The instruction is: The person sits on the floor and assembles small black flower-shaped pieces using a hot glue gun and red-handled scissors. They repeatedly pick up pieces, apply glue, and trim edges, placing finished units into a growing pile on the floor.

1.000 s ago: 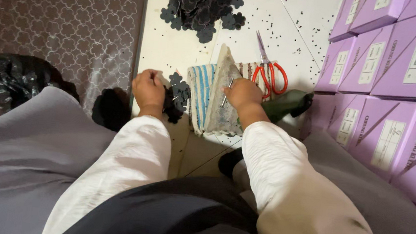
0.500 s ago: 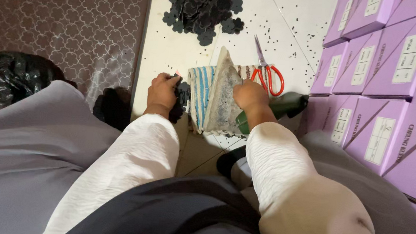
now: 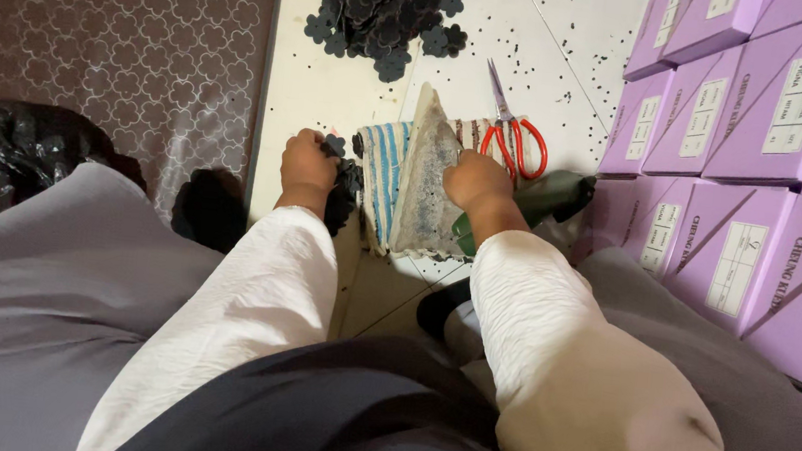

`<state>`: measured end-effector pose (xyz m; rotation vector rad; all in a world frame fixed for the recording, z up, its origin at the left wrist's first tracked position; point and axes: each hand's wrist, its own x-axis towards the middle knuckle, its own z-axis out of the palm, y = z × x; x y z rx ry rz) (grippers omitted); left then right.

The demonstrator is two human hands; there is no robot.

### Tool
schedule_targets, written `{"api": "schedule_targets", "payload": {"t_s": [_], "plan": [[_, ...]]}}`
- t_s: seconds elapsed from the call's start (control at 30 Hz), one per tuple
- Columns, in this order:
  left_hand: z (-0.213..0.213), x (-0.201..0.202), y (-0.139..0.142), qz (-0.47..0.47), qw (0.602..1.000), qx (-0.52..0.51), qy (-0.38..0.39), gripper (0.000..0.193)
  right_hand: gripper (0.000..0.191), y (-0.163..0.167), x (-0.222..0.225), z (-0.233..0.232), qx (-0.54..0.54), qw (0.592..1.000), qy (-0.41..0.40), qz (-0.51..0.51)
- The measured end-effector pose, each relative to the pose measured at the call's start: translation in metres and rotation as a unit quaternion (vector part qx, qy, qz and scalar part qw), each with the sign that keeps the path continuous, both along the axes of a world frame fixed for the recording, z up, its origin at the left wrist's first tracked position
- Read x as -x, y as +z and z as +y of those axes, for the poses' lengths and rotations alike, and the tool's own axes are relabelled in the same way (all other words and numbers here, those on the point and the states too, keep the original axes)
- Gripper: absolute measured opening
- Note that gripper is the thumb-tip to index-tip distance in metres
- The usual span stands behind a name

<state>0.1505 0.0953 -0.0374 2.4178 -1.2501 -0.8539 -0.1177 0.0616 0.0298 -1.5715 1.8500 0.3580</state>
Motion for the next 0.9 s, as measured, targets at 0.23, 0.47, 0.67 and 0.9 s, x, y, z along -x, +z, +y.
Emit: {"api": "schedule_targets", "payload": {"t_s": [0.23, 0.47, 0.67, 0.9], "plan": [[0.001, 0.006, -0.009, 0.010, 0.999, -0.003, 0.030, 0.016, 0.041, 0.001, -0.001, 0.000, -0.002, 1.000, 0.004, 0.008], [0.002, 0.018, -0.018, 0.198, 0.965, 0.123, 0.121, 0.024, 0.037, -0.028, 0.004, -0.005, 0.023, 1.000, -0.014, 0.003], [-0.013, 0.039, -0.031, 0.374, 0.911, 0.107, 0.138, 0.020, 0.037, -0.022, -0.002, -0.018, 0.089, 0.974, -0.146, -0.150], [-0.030, 0.074, -0.020, 0.461, 0.880, 0.100, 0.052, 0.027, 0.036, 0.008, -0.017, -0.017, 0.042, 0.905, -0.236, -0.353]]}}
